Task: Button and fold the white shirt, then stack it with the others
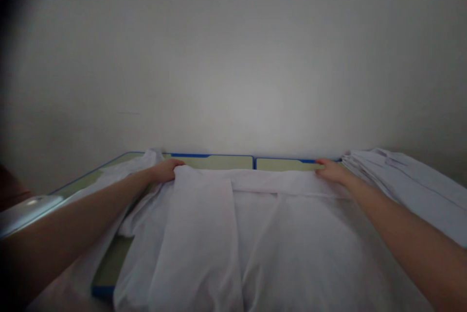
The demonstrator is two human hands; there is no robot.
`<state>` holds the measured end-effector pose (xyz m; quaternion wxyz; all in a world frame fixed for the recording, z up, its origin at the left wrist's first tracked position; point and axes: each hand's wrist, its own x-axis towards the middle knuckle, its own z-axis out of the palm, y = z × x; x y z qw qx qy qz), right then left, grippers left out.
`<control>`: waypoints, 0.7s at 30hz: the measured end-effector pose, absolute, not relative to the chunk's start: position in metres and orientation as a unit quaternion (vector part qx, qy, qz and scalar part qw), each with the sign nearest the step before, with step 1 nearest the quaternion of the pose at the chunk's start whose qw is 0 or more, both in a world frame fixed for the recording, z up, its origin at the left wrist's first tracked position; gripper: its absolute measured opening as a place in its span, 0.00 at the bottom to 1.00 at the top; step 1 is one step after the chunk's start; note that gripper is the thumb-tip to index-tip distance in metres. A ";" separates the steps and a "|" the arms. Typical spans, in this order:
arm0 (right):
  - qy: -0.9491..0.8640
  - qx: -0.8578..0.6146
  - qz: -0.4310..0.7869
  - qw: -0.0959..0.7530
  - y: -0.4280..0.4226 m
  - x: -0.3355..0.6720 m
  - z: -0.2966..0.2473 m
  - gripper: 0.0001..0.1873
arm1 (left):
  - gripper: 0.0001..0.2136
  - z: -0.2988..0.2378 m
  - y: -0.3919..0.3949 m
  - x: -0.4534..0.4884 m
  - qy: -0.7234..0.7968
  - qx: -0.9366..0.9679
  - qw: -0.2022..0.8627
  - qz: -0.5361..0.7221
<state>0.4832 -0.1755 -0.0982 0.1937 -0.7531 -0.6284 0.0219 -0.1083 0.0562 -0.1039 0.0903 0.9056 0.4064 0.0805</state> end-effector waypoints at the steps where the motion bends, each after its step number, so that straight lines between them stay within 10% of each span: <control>1: -0.609 -0.771 0.025 0.185 -0.173 0.499 -0.107 0.22 | 0.12 -0.104 0.057 -0.108 0.402 0.907 0.090 0.084; 9: -0.609 -0.773 0.108 0.138 -0.165 0.575 -0.132 0.11 | 0.13 -0.105 0.075 -0.109 0.417 0.898 0.065 0.124; 21: -0.465 -0.816 -0.020 0.342 -0.131 0.580 -0.125 0.22 | 0.19 -0.085 0.114 -0.086 0.524 0.811 0.034 0.259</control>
